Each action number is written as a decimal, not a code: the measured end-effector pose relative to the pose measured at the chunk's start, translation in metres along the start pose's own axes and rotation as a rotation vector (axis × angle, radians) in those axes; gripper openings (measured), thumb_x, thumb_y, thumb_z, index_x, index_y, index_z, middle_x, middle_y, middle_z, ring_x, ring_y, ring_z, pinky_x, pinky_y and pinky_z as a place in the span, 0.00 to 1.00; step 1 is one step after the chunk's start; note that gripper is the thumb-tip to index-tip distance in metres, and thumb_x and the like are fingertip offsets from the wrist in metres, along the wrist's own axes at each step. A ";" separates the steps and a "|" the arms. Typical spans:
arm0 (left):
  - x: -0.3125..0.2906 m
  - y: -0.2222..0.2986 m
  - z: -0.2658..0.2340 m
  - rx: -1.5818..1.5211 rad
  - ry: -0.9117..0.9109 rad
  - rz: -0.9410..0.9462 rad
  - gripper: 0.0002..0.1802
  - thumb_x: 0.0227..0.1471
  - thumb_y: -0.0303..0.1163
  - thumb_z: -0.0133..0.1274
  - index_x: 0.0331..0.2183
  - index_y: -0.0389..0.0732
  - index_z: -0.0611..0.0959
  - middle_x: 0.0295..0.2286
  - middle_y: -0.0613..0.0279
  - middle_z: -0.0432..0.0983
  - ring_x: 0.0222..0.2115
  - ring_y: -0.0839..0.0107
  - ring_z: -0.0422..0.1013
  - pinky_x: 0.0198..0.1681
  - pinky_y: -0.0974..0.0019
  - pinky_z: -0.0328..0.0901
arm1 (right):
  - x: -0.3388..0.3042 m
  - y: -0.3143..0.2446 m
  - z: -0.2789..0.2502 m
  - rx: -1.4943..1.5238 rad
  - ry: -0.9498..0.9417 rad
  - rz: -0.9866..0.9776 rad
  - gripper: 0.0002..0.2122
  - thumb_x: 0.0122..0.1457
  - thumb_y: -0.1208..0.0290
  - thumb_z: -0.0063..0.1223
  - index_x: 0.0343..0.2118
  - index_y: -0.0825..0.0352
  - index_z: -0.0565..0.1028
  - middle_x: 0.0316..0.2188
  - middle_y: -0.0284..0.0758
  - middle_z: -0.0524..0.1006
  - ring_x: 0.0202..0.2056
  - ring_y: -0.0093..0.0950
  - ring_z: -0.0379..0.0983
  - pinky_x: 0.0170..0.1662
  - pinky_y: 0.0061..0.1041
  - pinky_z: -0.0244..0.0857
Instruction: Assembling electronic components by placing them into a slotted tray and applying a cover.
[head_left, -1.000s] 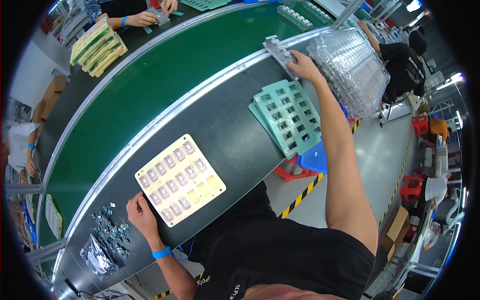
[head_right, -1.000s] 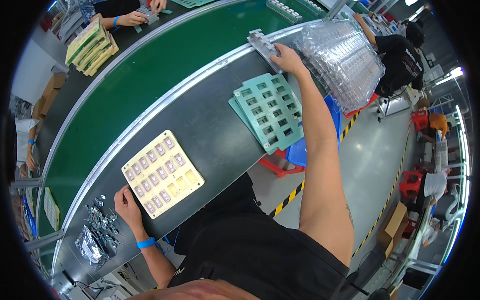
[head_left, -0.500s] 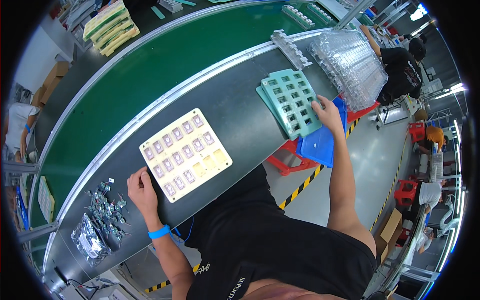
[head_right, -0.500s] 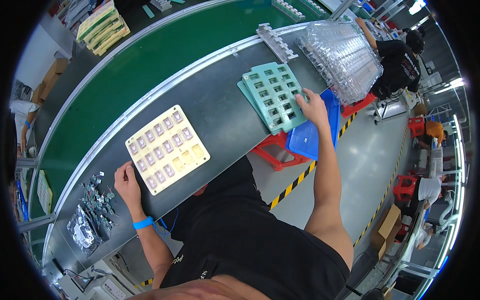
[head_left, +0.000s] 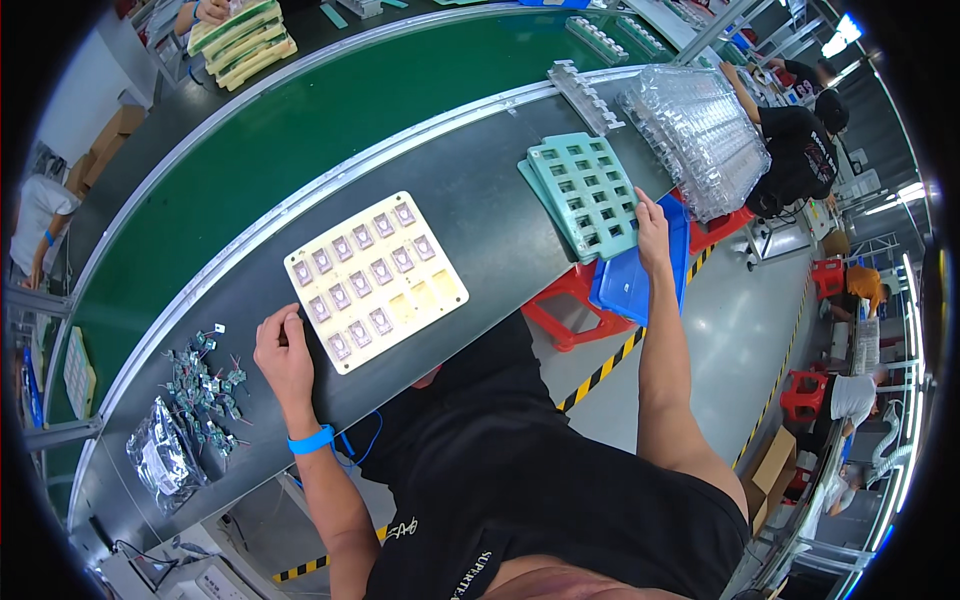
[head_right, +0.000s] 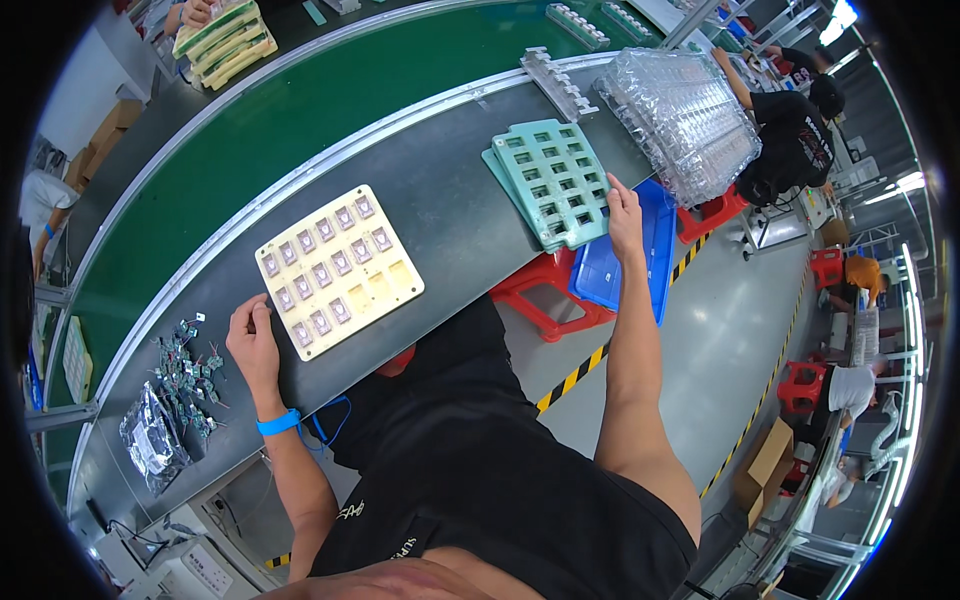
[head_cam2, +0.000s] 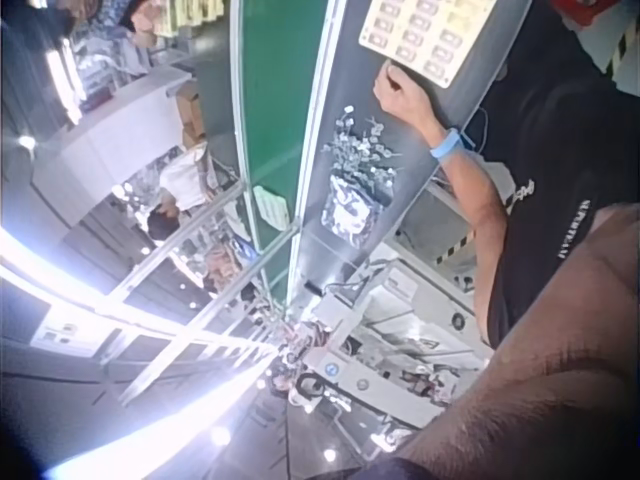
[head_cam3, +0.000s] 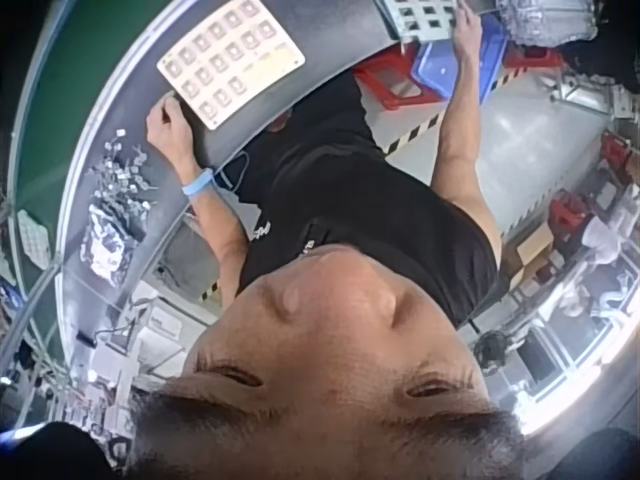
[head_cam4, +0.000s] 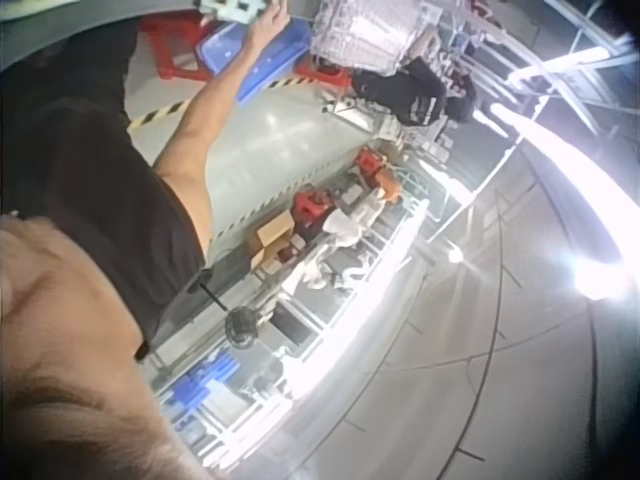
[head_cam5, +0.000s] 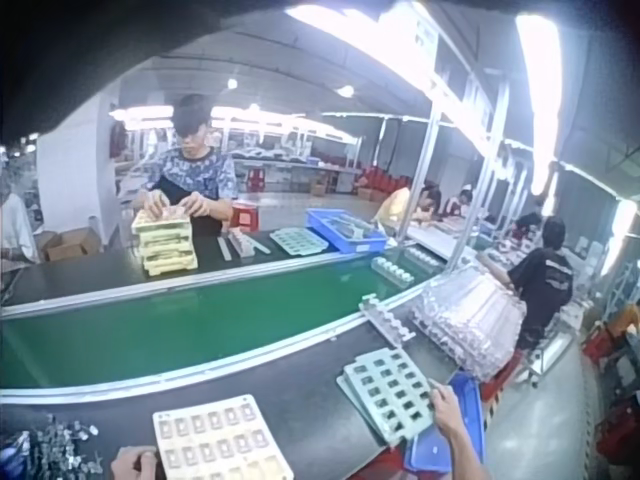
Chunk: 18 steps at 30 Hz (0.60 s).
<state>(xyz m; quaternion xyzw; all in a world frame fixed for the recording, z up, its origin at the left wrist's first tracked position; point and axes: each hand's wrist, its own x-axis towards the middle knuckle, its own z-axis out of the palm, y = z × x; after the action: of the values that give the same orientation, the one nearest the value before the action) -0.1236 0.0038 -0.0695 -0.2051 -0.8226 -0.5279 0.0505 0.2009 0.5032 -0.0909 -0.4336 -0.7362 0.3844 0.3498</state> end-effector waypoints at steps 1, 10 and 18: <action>0.000 -0.001 0.000 -0.001 -0.003 0.005 0.10 0.56 0.28 0.52 0.36 0.33 0.85 0.28 0.59 0.77 0.27 0.73 0.71 0.29 0.69 0.64 | -0.001 0.001 0.000 0.035 0.010 0.001 0.17 0.68 0.66 0.44 0.56 0.64 0.74 0.39 0.32 0.66 0.43 0.25 0.64 0.52 0.23 0.58; 0.001 -0.005 0.001 0.021 -0.013 0.001 0.10 0.57 0.28 0.52 0.37 0.34 0.85 0.28 0.60 0.76 0.26 0.75 0.70 0.30 0.70 0.65 | -0.038 -0.004 0.025 0.185 0.163 0.080 0.17 0.67 0.67 0.46 0.55 0.67 0.74 0.47 0.38 0.71 0.46 0.26 0.68 0.52 0.25 0.61; 0.001 -0.005 0.004 0.024 -0.028 -0.008 0.09 0.57 0.27 0.53 0.38 0.35 0.85 0.29 0.62 0.76 0.26 0.78 0.69 0.30 0.72 0.65 | -0.074 -0.033 0.036 0.784 0.136 0.269 0.19 0.70 0.68 0.41 0.61 0.69 0.62 0.51 0.39 0.72 0.51 0.28 0.70 0.55 0.30 0.66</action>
<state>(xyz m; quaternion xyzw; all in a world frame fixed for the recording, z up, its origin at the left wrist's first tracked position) -0.1258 0.0057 -0.0753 -0.2085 -0.8303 -0.5155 0.0390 0.1861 0.4154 -0.0928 -0.3844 -0.4463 0.6481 0.4827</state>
